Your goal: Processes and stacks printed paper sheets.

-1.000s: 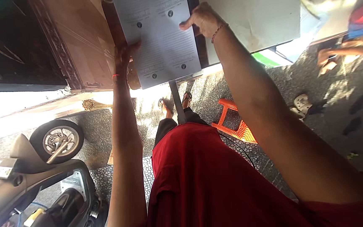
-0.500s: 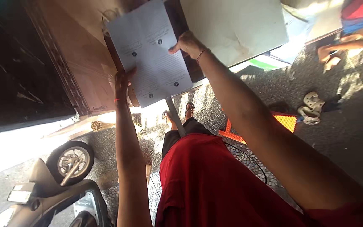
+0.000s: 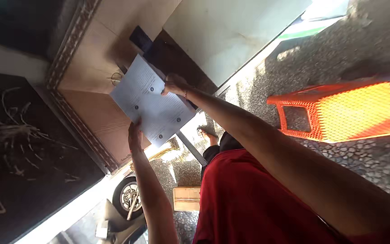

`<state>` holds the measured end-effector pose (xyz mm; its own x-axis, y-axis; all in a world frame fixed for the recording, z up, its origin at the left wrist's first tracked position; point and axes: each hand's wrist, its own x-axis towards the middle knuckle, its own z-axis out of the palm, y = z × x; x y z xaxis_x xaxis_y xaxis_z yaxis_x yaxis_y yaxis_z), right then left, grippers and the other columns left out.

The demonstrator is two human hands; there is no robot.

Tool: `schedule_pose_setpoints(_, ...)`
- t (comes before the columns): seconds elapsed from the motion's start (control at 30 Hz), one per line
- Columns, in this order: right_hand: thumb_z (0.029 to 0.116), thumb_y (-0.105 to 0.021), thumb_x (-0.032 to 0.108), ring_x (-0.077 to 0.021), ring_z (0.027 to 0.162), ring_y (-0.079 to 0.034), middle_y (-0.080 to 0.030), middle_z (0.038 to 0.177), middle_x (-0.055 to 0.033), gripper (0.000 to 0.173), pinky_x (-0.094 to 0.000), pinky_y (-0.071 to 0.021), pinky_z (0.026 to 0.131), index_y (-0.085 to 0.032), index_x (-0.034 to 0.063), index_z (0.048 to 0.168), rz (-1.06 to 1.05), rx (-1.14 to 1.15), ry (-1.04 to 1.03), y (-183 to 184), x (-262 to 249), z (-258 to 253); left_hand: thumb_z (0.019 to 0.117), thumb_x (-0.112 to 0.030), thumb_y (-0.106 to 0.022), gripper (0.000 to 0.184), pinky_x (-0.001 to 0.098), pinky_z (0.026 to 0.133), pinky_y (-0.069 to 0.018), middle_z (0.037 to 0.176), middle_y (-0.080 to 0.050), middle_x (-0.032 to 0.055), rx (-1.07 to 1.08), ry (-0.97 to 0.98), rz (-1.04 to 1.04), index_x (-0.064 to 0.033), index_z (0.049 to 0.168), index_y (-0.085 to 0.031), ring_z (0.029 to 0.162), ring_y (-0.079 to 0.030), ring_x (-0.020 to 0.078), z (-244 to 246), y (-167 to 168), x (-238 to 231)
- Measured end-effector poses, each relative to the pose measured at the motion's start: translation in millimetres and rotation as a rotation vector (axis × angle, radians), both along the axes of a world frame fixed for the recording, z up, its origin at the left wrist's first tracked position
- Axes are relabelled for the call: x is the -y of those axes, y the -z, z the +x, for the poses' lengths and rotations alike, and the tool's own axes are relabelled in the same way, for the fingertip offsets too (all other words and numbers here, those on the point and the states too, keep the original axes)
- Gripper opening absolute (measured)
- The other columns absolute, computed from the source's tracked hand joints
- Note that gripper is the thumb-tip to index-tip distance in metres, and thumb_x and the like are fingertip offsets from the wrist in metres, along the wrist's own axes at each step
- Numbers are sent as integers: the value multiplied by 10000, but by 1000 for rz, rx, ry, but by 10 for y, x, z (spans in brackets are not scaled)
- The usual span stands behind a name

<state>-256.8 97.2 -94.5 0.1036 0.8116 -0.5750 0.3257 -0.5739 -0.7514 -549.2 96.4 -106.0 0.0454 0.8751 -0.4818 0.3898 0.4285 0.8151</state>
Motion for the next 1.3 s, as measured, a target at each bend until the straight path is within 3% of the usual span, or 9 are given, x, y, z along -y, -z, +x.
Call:
schedule_pose_setpoints(0.23, 878, -777, 275, -389, 1187, -613, -640, 1256, -230, 472, -601, -490, 915, -634, -29, 1209, 17, 1, -85, -39, 26, 56, 1043, -261, -574, 426, 352, 993, -529, 1333, -622, 71, -30, 51, -31, -119, 1437, -498, 1162, -625, 145, -77, -37, 80)
schedule_pose_setpoints(0.6, 893, -749, 224, -373, 1210, -609, -623, 1293, -222, 452, -579, -495, 928, -608, -27, 1242, -17, -19, -104, -96, -17, 81, 1055, -179, -535, 382, 362, 969, -539, 1283, -634, 101, 0, -33, -48, -61, 1416, -499, 1101, -640, 147, -37, 59, 0)
schedule_pose_setpoints(0.8, 891, -757, 244, -371, 1215, -609, -628, 1285, -229, 473, -577, -497, 945, -612, -43, 1238, 18, -5, -99, -56, 7, 79, 1049, -356, -550, 419, 422, 957, -530, 1181, -677, 155, -320, 57, 156, 0, 1253, -632, 1058, -650, 193, 6, -12, 186)
schedule_pose_setpoints(0.87, 885, -764, 253, -368, 1221, -606, -629, 1297, -221, 491, -578, -490, 960, -613, -31, 1256, 12, 10, -102, -29, -6, 65, 1024, -312, -607, 405, 425, 968, -524, 1187, -685, 196, -418, 28, 259, 28, 1237, -664, 1071, -659, 238, -92, 102, 211)
schedule_pose_setpoints(0.93, 869, -776, 246, -368, 1197, -616, -639, 1272, -222, 485, -577, -493, 955, -618, -33, 1232, 5, 19, -92, 1, -23, 54, 1008, -290, -629, 502, 434, 1065, -476, 1370, -598, 231, -429, 41, 268, 16, 1400, -560, 1252, -594, 292, -177, 61, 333)
schedule_pose_setpoints(1.0, 849, -800, 238, -377, 1196, -612, -635, 1264, -239, 510, -581, -491, 958, -614, -51, 1225, -4, 22, -74, -1, -36, 50, 970, -379, -666, 756, 530, 1130, -404, 1566, -420, 217, -450, 79, 216, -64, 1578, -345, 1429, -433, 349, -125, -213, 590)
schedule_pose_setpoints(1.1, 826, -824, 224, -390, 1215, -602, -624, 1278, -265, 574, -584, -481, 982, -593, -78, 1255, -7, 29, -65, -20, -41, 44, 835, -378, -817, 1082, 565, 1220, -242, 1679, -213, 178, -521, 212, 276, -95, 1641, -152, 1546, -202, 368, -37, -547, 1009)
schedule_pose_setpoints(1.17, 816, -831, 204, -400, 1215, -597, -621, 1274, -272, 589, -588, -479, 987, -582, -85, 1264, -13, 23, -51, -39, -45, 51, 765, -307, -874, 1154, 575, 1251, -154, 1694, -140, 194, -572, 337, 397, -59, 1634, -157, 1562, -105, 403, 22, -605, 1215)
schedule_pose_setpoints(1.3, 763, -866, 192, -398, 1180, -604, -624, 1242, -279, 637, -582, -485, 968, -577, -86, 1258, 7, 16, -18, 18, -45, 44, 734, -243, -899, 1081, 680, 1206, -172, 1683, -138, 234, -660, 516, 501, -111, 1613, -284, 1536, -124, 484, 266, -476, 1381)
